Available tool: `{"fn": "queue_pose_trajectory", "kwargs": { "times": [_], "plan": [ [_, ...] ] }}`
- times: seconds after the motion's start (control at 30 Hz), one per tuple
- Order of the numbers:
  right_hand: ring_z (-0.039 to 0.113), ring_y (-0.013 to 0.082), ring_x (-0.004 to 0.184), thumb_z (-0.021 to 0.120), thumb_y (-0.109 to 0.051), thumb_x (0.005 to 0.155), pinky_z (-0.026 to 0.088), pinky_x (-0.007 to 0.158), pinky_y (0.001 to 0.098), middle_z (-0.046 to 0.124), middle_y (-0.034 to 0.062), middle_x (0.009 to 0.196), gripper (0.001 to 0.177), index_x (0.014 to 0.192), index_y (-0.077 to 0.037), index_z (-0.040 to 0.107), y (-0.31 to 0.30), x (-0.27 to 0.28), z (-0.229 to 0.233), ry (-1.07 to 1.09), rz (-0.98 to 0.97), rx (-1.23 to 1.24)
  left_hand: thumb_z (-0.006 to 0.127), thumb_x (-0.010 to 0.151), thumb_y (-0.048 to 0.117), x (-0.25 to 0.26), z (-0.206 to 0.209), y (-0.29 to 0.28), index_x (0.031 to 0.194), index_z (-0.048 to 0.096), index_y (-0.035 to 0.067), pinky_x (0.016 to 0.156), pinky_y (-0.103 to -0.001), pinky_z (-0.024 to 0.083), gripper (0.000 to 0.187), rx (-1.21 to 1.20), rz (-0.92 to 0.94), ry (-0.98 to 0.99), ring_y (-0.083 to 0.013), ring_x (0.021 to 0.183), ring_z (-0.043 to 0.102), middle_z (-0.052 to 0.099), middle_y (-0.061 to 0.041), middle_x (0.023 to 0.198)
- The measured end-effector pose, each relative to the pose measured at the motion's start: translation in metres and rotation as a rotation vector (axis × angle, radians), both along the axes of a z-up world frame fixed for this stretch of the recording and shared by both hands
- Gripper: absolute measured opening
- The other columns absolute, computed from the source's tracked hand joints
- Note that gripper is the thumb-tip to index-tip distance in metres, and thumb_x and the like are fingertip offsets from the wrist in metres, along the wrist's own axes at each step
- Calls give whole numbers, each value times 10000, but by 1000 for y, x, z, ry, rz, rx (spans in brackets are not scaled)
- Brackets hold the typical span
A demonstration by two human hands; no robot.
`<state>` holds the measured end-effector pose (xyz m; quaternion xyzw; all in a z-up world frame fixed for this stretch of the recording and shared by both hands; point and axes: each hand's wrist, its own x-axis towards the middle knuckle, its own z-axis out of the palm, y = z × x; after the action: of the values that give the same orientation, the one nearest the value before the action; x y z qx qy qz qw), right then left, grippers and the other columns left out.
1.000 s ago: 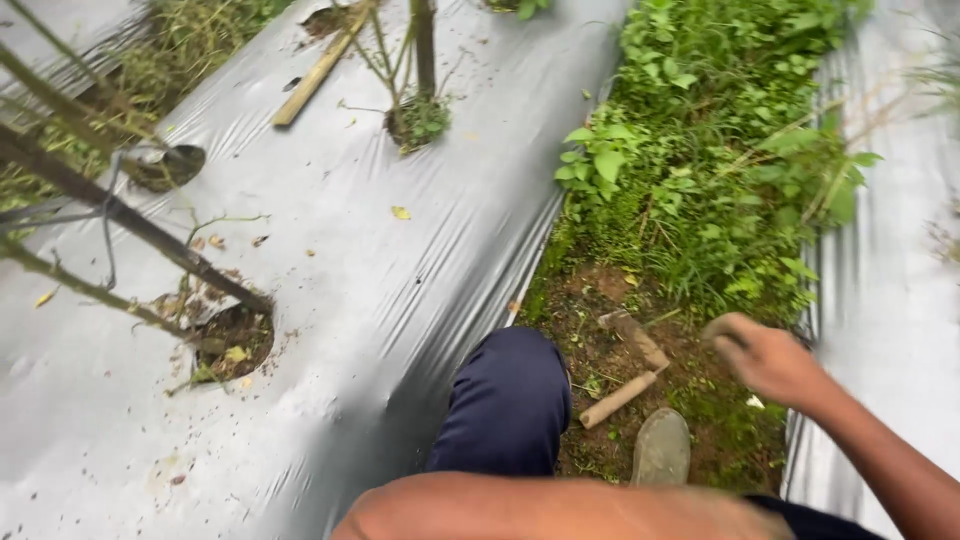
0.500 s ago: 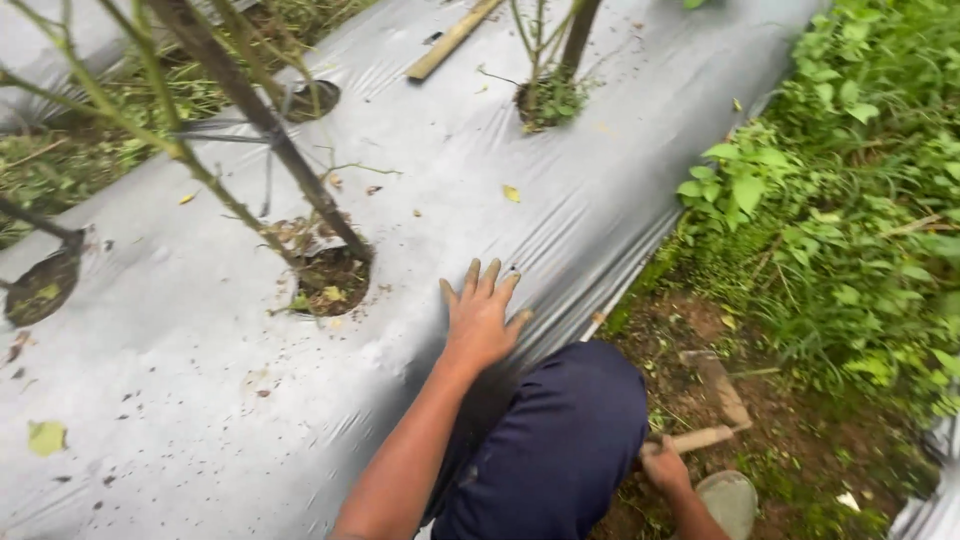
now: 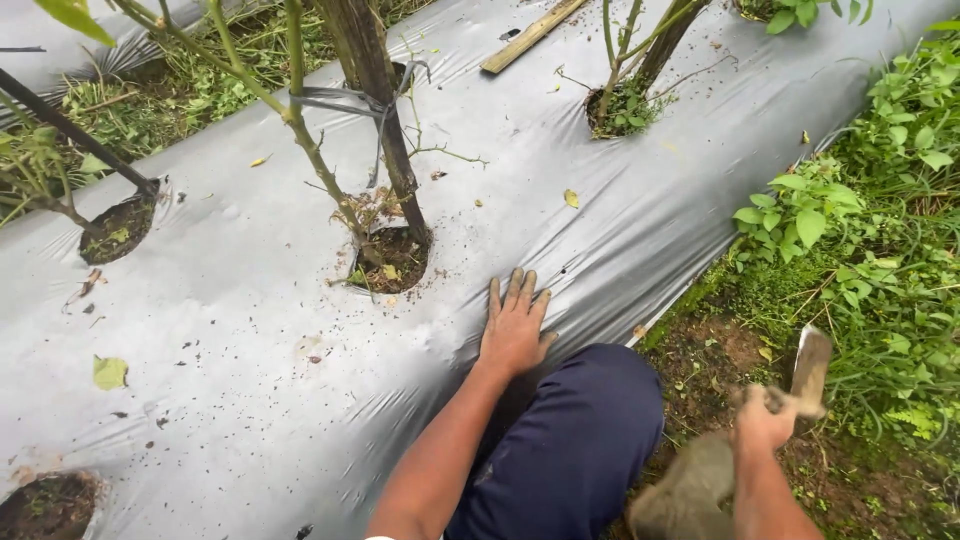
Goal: The person kneels between rows of plants covered with plastic mulch and removes weeds by hand from around the base of the plants. They then use a hand hoe to clear weeds from the soil path between the rows.
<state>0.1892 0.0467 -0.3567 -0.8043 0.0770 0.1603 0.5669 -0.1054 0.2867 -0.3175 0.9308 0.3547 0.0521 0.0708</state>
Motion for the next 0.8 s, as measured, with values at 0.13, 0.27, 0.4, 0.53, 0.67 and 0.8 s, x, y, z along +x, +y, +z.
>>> {"fn": "queue_pose_trajectory", "kwargs": {
  "times": [0.13,0.27,0.4,0.53,0.67,0.8],
  "plan": [
    [239,36,491,268,-391,1186,233,392,192,380,267,1575,574,1672,-228,8,46,-22,116,124,94,-133,467,962,594,6,30,-3,1622,184,126,1206,-667,-112,857,-82,0,172,-396,1571,-91,6,-232,1700],
    [425,77,569,596,-221,1087,472,427,216,510,45,898,560,1578,-116,348,88,41,123,106,243,-231,436,969,634,5,19,-7,1631,158,131,1199,-687,-87,877,-25,-11,196,-408,1565,-94,8,-235,1697],
    [534,345,1239,582,-269,1049,416,1086,538,537,191,1403,431,1411,-46,513,125,48,182,-331,704,-478,426,953,653,7,16,-3,1631,153,146,1201,-686,-71,890,45,-7,217,-413,1566,-69,12,-234,1697],
    [462,402,1364,629,-316,995,332,1149,649,499,210,1491,453,1381,-85,576,139,79,180,-639,1057,-631,419,955,662,7,24,-3,1630,144,137,1207,-674,-76,898,22,-6,247,-412,1567,-59,10,-237,1695],
    [517,425,1373,652,-233,1011,384,1147,610,607,305,1368,423,1363,0,630,146,92,149,-736,1165,-678,555,941,597,12,51,-11,1633,237,184,1238,-681,-33,867,-13,52,235,-371,1582,74,125,-188,1710],
    [557,446,1325,658,-297,1001,423,1125,609,633,305,1329,472,1341,29,635,162,111,132,-669,1176,-657,508,934,660,34,62,13,1639,208,223,1213,-734,-62,882,-1,74,222,-353,1586,48,114,-143,1720]
  ]
}}
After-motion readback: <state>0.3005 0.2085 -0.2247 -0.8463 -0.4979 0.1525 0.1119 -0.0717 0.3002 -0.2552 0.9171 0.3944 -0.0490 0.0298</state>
